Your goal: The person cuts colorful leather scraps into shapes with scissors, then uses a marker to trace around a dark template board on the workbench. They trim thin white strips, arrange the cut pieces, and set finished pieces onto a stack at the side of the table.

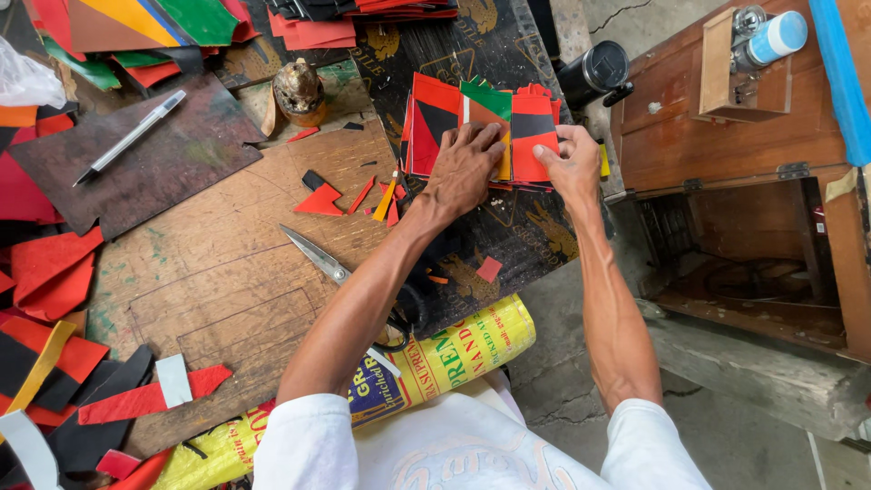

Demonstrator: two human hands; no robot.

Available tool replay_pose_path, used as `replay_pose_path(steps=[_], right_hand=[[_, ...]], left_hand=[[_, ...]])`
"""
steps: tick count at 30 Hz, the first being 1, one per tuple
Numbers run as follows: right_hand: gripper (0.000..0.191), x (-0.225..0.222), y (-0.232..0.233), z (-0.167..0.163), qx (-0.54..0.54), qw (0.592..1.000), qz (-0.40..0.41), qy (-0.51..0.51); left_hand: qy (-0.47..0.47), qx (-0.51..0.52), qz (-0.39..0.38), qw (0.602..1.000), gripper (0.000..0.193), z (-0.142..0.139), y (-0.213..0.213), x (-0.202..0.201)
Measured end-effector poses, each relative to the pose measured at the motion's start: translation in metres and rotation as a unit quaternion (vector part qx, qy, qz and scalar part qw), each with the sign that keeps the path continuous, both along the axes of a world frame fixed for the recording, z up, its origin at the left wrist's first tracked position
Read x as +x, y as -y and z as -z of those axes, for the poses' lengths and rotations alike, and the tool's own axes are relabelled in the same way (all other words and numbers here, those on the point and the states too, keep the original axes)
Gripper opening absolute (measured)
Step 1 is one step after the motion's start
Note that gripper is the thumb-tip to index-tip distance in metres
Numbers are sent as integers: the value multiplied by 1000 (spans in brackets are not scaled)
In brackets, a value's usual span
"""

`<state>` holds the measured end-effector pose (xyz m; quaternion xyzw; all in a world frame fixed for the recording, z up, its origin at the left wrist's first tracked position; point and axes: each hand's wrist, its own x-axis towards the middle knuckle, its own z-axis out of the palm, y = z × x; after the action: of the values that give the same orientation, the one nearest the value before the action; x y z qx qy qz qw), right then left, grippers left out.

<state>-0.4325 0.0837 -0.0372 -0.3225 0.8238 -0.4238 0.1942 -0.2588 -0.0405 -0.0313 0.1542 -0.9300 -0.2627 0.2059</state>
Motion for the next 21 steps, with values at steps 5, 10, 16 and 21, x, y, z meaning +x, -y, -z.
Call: replay_pose_path(steps=[5, 10, 16, 21], right_hand=[[40, 9, -3, -1, 53, 972, -2, -230], [22, 16, -33, -7, -62, 975, 31, -212], [38, 29, -34, -3, -11, 935, -105, -337], [56, 36, -11, 9, 78, 929, -121, -340]], left_hand=[[-66, -2, 4, 998, 42, -2, 2, 3], [-112, 253, -165, 947, 37, -5, 17, 84], [-100, 256, -232, 933, 40, -1, 34, 145], [-84, 194, -156, 965, 62, 5, 28, 83]])
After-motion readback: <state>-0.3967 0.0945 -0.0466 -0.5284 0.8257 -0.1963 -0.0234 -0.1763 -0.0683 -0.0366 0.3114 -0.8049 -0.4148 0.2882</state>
